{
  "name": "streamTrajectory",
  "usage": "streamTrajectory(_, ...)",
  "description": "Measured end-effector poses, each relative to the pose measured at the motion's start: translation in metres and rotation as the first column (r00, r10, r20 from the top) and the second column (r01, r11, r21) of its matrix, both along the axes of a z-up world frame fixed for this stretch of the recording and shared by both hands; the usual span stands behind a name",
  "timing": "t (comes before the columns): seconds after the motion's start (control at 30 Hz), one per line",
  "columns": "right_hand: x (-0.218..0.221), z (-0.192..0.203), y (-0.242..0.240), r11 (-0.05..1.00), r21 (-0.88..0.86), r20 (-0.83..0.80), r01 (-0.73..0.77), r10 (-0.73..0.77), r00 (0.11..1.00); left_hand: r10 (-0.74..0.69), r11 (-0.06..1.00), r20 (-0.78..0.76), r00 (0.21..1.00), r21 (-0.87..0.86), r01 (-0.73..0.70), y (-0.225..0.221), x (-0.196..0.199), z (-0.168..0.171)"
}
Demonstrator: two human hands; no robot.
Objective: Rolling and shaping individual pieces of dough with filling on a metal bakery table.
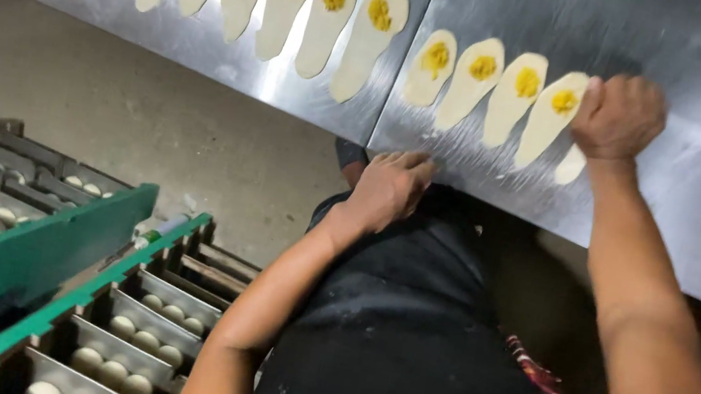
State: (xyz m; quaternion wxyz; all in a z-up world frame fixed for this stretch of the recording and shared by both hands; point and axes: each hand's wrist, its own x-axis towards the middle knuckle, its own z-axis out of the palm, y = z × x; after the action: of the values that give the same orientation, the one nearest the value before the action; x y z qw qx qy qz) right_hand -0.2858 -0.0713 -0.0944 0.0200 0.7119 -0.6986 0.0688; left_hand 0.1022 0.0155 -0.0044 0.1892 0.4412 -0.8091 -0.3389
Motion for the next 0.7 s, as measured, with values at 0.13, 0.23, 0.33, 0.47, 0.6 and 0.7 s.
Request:
streamTrajectory(0.13,0.02,0.024,0.016,0.99,-0.133,0.074,0.048,-0.038,0.997,-0.112,0.993,-0.104,0.988,0.024,0.115,0.001,0.005,-0.012)
streamTrajectory(0.23,0.05,0.031,0.083,0.995,0.019,0.038,0.095,-0.096,0.995,-0.187,0.982,-0.14,0.972,0.005,0.189,0.008,0.021,0.001)
streamTrajectory(0.33,0.101,0.053,0.144,0.945,0.269,0.138,0.185,-0.229,0.964,-0.214,0.975,-0.221,0.952,0.009,0.221,-0.003,0.043,0.011)
streamTrajectory(0.47,0.112,0.038,0.189,0.888,0.381,0.039,0.256,-0.292,0.956,-0.118,0.986,-0.215,0.969,0.092,0.14,0.011,0.066,-0.005)
streamTrajectory(0.6,0.082,0.057,0.081,0.795,0.434,-0.108,0.424,-0.421,0.9,-0.041,0.985,-0.151,0.988,0.16,0.065,0.013,0.068,-0.01)
streamTrajectory(0.7,0.028,0.048,0.021,0.769,0.369,-0.19,0.523,-0.488,0.852,0.01,0.981,-0.135,0.991,0.194,0.017,0.014,0.055,-0.009)
